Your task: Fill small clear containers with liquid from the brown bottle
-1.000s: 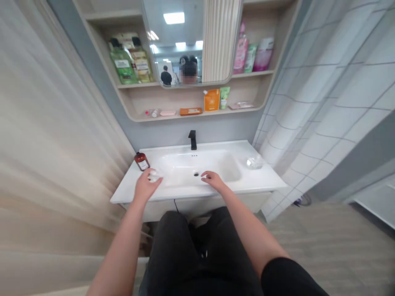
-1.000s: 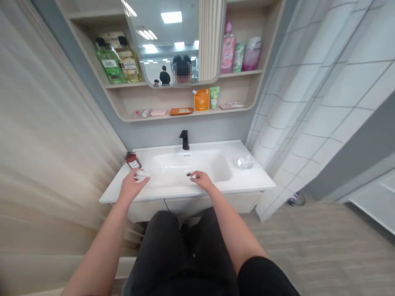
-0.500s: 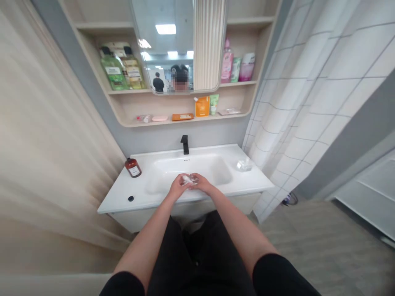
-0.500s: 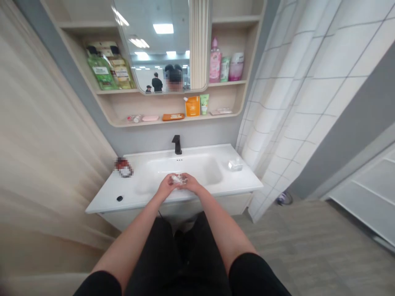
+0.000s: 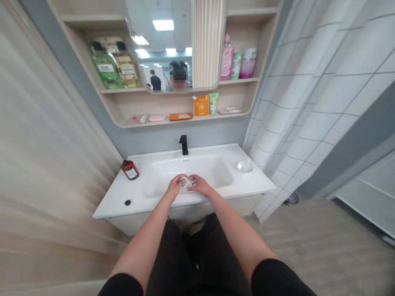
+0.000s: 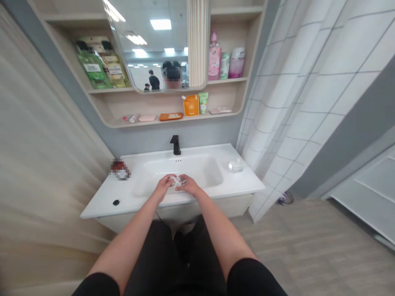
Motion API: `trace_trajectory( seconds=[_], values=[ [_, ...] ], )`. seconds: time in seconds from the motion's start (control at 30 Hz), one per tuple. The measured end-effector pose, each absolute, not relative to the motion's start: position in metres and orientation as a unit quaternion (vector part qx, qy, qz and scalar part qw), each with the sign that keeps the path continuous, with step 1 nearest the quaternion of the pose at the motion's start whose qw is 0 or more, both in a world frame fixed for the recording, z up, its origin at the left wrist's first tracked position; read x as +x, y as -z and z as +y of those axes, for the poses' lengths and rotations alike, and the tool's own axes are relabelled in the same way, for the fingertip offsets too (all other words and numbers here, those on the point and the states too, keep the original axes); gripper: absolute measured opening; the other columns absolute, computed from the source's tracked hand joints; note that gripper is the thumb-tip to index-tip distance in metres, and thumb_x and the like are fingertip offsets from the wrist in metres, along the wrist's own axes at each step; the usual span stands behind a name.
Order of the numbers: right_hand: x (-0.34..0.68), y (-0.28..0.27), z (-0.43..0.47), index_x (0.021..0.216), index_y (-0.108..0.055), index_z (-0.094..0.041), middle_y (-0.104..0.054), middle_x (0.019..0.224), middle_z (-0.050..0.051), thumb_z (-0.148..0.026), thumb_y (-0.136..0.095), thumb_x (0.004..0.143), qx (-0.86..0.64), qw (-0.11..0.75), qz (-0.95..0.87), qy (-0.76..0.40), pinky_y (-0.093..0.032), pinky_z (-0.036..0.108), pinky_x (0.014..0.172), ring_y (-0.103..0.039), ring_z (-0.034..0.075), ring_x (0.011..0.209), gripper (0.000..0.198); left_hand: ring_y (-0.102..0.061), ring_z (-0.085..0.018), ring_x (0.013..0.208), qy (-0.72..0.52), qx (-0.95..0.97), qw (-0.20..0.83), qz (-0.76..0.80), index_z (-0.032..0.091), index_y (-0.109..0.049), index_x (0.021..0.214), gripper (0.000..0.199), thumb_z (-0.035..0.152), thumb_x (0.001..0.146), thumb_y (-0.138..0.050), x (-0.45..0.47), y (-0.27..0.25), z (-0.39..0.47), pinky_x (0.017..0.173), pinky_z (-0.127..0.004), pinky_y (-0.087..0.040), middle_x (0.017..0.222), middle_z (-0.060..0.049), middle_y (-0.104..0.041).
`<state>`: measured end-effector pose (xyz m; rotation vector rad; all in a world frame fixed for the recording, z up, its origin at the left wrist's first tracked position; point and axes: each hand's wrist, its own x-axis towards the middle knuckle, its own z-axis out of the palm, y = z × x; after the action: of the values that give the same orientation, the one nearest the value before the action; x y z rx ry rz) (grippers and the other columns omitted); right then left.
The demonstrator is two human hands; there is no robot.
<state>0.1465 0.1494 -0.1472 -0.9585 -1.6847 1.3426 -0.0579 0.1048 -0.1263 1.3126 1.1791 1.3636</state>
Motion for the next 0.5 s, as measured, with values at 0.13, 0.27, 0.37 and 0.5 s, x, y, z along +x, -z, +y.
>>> trace_trajectory(
  seconds=[0.13,0.27,0.37,0.5],
  values=[
    [0.146,0.154,0.151,0.129,-0.072,-0.025,-0.078,0.114,0.005,-0.041,-0.105,0.058,-0.375,0.391,-0.684,-0.489,-0.058,0.042,0.096,-0.072,0.025,0.099,0.08,-0.07,-0.024,0.092,-0.546,0.557,0.381,0.496,0.021,-0.079,0.103,0.036,0.05,0.082,-0.078,-0.059,0.132,0.107,0.09,-0.038,-0.055,0.101,-0.007,-0.08],
    [0.143,0.161,0.152,0.137,-0.071,-0.027,-0.077,0.116,0.006,-0.04,-0.107,0.055,-0.367,0.411,-0.711,-0.438,-0.058,0.043,0.098,-0.07,0.025,0.101,0.09,-0.066,-0.024,0.083,-0.54,0.554,0.321,0.546,0.023,-0.071,0.084,0.033,0.055,0.081,-0.078,-0.061,0.137,0.106,0.086,-0.038,-0.053,0.085,-0.004,-0.073],
    [0.143,0.161,0.151,0.139,-0.071,-0.027,-0.076,0.116,0.007,-0.039,-0.107,0.055,-0.353,0.418,-0.72,-0.427,-0.058,0.043,0.097,-0.069,0.025,0.101,0.092,-0.058,-0.021,0.072,-0.53,0.547,0.275,0.587,0.025,-0.057,0.072,0.041,0.059,0.081,-0.078,-0.061,0.136,0.106,0.078,-0.036,-0.05,0.07,0.001,-0.058],
    [0.145,0.159,0.15,0.139,-0.07,-0.028,-0.075,0.115,0.006,-0.041,-0.106,0.059,-0.357,0.407,-0.715,-0.443,-0.058,0.042,0.095,-0.068,0.024,0.1,0.089,-0.066,-0.023,0.092,-0.558,0.561,0.322,0.52,0.025,-0.066,0.096,0.034,0.053,0.079,-0.077,-0.061,0.134,0.104,0.084,-0.035,-0.052,0.094,-0.002,-0.07]
  ],
)
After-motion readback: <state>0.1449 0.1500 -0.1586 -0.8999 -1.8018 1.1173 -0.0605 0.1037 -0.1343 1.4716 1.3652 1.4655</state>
